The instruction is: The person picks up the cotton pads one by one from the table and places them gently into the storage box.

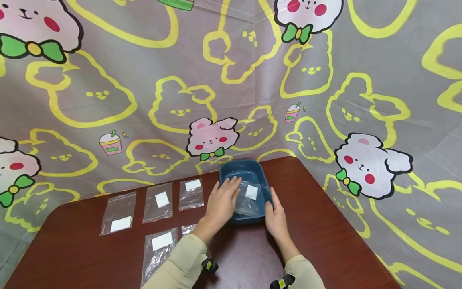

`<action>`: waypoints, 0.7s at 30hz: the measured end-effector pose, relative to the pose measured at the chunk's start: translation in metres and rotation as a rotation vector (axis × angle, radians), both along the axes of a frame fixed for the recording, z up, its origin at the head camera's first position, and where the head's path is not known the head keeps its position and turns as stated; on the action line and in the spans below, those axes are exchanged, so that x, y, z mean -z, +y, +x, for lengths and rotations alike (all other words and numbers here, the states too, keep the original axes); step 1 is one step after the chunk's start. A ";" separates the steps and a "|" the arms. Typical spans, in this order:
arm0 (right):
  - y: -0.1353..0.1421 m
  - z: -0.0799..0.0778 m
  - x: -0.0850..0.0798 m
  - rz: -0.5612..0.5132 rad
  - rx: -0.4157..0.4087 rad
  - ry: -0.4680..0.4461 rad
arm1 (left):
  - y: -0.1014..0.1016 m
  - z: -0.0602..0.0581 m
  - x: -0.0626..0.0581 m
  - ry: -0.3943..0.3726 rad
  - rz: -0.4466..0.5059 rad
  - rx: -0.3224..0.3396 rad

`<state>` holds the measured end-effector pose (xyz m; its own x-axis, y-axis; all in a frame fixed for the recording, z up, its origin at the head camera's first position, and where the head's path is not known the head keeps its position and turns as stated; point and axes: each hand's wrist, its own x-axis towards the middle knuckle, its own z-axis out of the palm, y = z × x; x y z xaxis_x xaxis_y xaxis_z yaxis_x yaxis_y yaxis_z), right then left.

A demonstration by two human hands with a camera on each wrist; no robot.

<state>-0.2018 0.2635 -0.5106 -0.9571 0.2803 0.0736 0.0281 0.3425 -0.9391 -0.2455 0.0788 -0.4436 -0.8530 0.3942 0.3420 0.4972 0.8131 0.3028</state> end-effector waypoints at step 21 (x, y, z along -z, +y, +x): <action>0.000 0.000 -0.002 -0.004 -0.005 -0.004 | -0.091 0.022 0.006 0.072 0.106 -0.101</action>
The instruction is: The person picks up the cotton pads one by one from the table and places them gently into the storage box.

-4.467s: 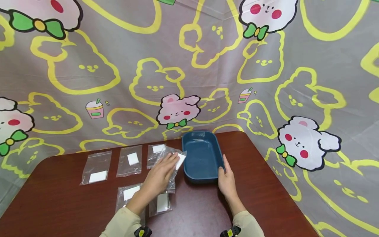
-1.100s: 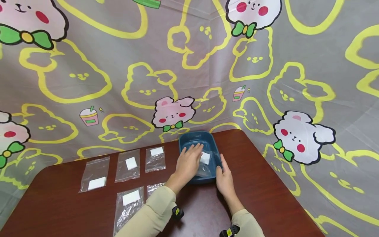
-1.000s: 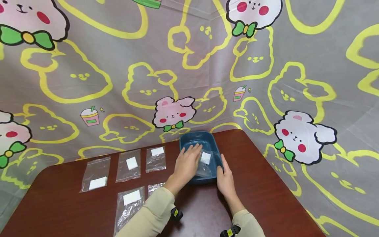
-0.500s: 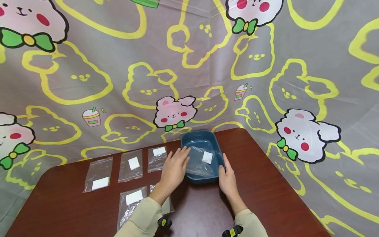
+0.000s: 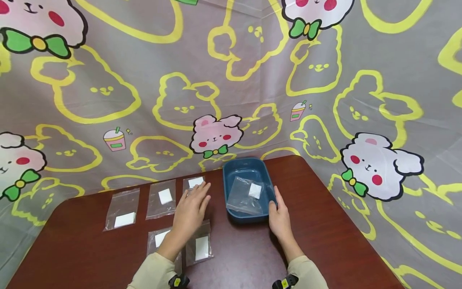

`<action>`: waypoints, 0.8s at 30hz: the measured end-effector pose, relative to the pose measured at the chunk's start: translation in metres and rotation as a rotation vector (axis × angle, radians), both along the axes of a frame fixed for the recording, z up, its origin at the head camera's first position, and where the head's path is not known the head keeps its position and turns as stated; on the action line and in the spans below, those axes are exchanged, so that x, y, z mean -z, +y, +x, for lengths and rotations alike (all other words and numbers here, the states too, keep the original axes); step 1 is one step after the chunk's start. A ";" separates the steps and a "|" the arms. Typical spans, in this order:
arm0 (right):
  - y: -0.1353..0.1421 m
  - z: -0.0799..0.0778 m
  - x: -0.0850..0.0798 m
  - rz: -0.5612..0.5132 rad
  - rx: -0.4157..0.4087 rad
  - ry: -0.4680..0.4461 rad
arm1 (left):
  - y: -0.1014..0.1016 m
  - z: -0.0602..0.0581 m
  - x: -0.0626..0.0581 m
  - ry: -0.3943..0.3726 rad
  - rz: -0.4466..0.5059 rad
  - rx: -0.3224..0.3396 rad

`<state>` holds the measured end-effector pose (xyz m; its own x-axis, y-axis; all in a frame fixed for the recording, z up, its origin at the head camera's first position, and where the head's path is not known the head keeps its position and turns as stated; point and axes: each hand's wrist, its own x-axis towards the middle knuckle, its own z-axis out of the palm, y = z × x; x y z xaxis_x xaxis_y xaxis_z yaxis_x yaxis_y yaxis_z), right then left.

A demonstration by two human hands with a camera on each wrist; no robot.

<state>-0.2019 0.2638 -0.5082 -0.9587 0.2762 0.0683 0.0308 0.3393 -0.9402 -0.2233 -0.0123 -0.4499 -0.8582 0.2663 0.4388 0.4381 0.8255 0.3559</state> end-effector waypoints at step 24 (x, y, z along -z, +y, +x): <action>-0.001 0.002 0.000 0.005 -0.004 -0.023 | -0.122 0.031 0.030 -0.165 0.041 -0.198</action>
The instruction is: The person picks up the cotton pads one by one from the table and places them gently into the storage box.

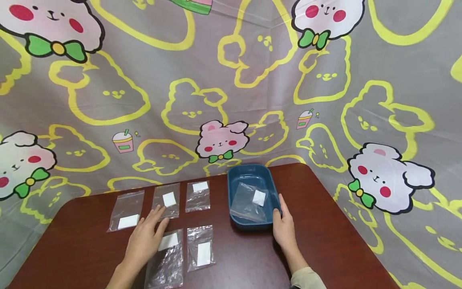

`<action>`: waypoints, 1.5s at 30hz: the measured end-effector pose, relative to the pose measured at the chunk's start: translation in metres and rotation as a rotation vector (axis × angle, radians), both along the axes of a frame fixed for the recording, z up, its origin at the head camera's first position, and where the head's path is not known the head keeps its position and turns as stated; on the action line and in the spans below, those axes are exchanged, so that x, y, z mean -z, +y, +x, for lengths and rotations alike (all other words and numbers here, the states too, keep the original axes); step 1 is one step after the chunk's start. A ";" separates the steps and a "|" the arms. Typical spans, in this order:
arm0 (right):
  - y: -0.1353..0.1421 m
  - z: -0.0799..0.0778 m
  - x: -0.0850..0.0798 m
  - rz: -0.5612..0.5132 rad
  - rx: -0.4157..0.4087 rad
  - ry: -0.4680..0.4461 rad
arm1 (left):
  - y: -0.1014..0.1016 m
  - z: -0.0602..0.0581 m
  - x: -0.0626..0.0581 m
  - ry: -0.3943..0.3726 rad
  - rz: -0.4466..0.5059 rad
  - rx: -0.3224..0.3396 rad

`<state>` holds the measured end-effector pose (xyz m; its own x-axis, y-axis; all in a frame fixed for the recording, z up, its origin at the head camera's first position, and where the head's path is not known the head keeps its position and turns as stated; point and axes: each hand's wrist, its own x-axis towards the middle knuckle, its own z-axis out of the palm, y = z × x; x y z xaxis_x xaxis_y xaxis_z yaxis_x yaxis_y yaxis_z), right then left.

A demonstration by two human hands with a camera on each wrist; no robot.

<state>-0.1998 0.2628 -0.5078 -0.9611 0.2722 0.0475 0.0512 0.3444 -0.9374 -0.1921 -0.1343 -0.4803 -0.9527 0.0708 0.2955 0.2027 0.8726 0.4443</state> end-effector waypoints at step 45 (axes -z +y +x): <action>-0.001 -0.001 -0.003 0.006 0.017 -0.025 | -0.002 0.039 0.037 -0.189 0.041 0.109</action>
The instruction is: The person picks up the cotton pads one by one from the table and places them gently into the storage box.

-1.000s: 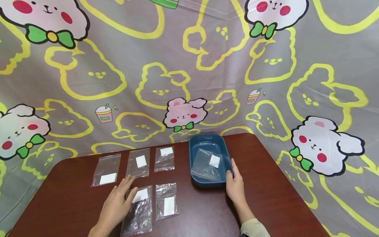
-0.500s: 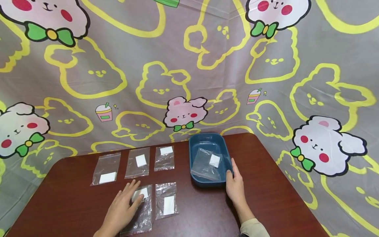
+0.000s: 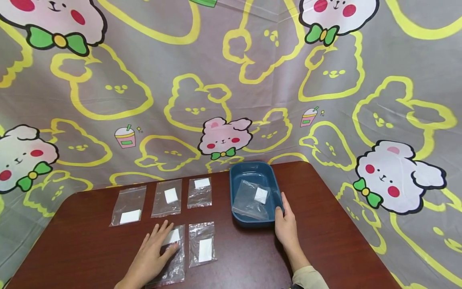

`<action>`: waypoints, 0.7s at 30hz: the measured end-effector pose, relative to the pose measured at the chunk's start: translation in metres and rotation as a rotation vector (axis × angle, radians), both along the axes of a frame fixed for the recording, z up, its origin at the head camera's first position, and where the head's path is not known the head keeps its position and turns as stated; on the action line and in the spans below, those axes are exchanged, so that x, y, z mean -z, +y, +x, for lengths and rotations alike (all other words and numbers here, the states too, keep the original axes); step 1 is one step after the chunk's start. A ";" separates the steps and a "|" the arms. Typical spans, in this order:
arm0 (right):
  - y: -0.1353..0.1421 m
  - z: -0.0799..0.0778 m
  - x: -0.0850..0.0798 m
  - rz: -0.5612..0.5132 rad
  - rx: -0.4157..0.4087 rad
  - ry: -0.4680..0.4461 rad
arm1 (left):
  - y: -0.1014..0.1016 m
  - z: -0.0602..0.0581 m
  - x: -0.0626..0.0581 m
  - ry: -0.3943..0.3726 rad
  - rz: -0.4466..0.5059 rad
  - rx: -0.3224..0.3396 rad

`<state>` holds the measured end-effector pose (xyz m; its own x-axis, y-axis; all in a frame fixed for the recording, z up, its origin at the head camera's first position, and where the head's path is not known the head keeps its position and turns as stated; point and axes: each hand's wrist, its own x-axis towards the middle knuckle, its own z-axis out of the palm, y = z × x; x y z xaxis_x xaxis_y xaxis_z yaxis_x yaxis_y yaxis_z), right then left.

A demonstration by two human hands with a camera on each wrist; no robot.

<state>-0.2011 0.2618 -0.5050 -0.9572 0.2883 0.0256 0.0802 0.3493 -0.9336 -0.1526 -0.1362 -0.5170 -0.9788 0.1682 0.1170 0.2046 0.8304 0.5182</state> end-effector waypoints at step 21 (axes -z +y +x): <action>0.000 0.001 0.000 0.000 0.001 0.001 | -0.002 0.002 0.011 -0.020 0.016 0.042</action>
